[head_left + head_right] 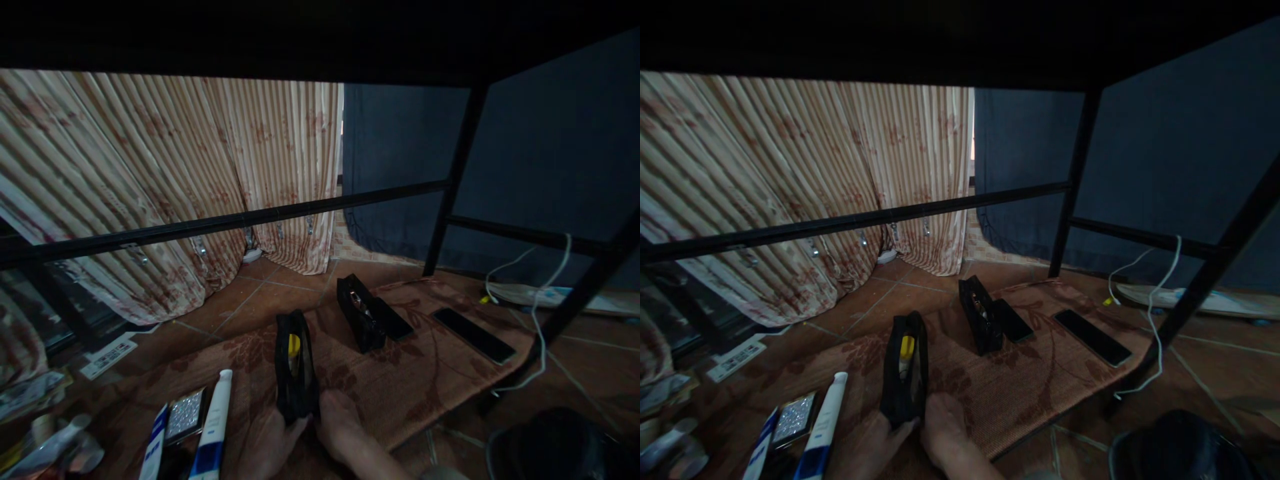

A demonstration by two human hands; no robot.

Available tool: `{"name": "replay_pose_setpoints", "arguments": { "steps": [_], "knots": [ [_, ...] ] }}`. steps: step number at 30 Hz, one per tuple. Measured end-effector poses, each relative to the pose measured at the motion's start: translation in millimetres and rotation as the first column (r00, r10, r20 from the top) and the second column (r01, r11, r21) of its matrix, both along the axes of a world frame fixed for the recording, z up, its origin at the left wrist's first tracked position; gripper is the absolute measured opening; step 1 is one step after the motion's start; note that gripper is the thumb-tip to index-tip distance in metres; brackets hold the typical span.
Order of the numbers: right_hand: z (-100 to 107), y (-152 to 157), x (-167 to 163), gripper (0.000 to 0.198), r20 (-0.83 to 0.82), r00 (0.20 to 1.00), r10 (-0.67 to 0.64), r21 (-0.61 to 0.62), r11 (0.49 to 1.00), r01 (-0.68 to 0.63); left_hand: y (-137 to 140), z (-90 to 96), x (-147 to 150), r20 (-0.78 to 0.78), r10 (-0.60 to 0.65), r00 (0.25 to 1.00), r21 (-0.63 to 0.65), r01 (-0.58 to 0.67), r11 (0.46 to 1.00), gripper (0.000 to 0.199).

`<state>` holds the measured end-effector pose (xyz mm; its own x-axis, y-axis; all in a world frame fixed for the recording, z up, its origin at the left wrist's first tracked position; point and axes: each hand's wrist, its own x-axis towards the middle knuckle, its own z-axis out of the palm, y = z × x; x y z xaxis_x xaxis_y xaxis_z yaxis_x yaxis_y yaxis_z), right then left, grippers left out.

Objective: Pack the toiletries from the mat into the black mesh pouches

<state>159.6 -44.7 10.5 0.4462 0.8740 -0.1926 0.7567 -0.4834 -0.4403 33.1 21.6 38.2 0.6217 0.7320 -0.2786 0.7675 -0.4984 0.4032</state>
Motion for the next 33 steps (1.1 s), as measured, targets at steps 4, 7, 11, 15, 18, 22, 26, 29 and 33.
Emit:
{"name": "replay_pose_setpoints", "arguments": {
  "steps": [4, 7, 11, 15, 18, 22, 26, 29, 33],
  "knots": [
    [4, -1, -1, 0.021, -0.005, 1.0, -0.02, -0.002, 1.0, 0.02, 0, -0.2, 0, 0.031, -0.013, 0.999, -0.004, 0.013, 1.0, 0.037],
    [7, -1, -1, 0.021, -0.02, 1.0, -0.014, 0.007, 1.0, 0.014, 0, 1.1, -1, 0.015, -0.003, 1.0, 0.001, 0.003, 1.0, 0.038],
    [4, -1, 0, 0.021, -0.013, 1.0, -0.001, 0.005, 1.0, 0.001, 1, 0.0, -1, -0.011, -0.007, 1.0, -0.001, 0.007, 1.0, 0.04],
    [-2, -1, 1, 0.022, -0.01, 1.0, 0.02, 0.019, 1.0, -0.019, 2, -4.0, -2, -0.001, -0.013, 1.0, 0.006, 0.013, 1.0, 0.039],
    [-4, -1, 1, 0.023, -0.017, 1.0, 0.025, 0.029, 0.999, -0.025, 1, -4.2, -2, -0.002, -0.007, 1.0, 0.016, 0.007, 1.0, 0.04],
    [-1, 0, 1, 0.024, -0.012, 1.0, 0.019, 0.004, 1.0, -0.019, -1, 1.4, 0, -0.059, 0.021, 0.998, 0.003, -0.021, 1.0, 0.043],
    [3, -1, 1, 0.023, -0.021, 1.0, 0.011, -0.004, 1.0, -0.011, -1, 3.9, 2, -0.061, 0.016, 0.998, -0.001, -0.016, 1.0, 0.041],
    [3, -1, 0, 0.023, -0.027, 1.0, 0.002, -0.003, 1.0, -0.002, 0, 1.4, 2, -0.024, -0.005, 1.0, -0.006, 0.005, 1.0, 0.04],
    [2, -1, 0, 0.024, -0.008, 1.0, 0.008, -0.016, 1.0, -0.008, 1, -3.1, -1, -0.013, -0.018, 1.0, 0.007, 0.019, 1.0, 0.041]
  ]
}}
